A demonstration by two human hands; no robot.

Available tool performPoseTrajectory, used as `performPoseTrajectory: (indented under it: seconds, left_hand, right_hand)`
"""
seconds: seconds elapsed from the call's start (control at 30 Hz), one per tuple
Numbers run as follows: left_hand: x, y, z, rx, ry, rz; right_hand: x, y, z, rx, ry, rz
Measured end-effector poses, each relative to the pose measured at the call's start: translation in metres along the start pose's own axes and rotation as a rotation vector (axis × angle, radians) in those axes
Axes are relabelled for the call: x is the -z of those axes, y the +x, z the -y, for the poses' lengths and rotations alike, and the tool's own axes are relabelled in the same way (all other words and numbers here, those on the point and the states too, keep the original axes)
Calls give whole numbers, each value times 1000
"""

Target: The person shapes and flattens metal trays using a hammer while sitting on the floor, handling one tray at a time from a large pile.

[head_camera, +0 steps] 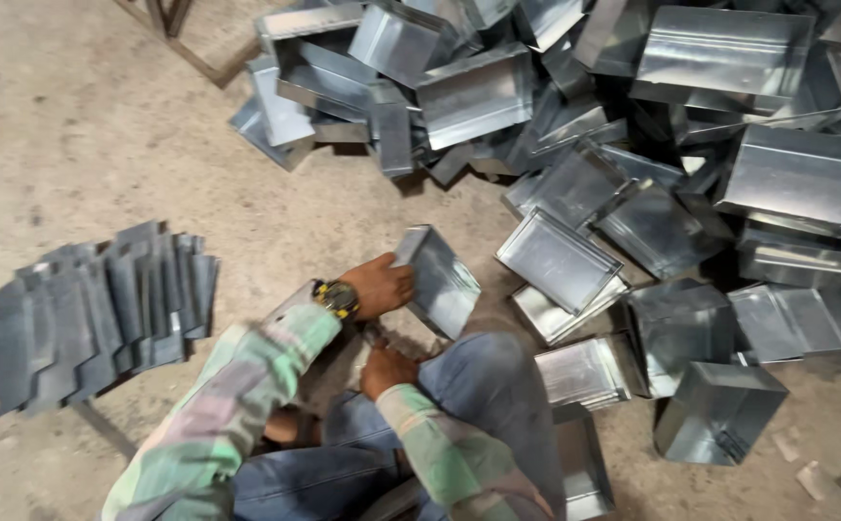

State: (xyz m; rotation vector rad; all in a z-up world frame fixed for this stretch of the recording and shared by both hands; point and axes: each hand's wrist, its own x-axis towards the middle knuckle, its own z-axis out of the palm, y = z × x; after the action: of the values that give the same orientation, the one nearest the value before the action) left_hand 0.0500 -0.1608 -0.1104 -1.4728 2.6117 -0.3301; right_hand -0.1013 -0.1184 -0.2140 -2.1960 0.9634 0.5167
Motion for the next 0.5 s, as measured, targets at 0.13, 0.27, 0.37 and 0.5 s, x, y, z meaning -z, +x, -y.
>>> performPoseTrajectory:
  seconds: [0.13, 0.27, 0.37, 0.5]
  left_hand:
    - [24, -95, -18, 294, -43, 24]
    - [28, -169, -69, 630, -95, 99]
    - [16, -202, -105, 835, -158, 23]
    - [-12, -222, -142, 981, -226, 8]
  right_hand:
    - [8, -2, 6, -47, -42, 28]
    - [13, -6, 2, 9, -135, -20]
    - [21, -7, 2, 6, -117, -45]
    - [36, -9, 6, -76, -117, 15]
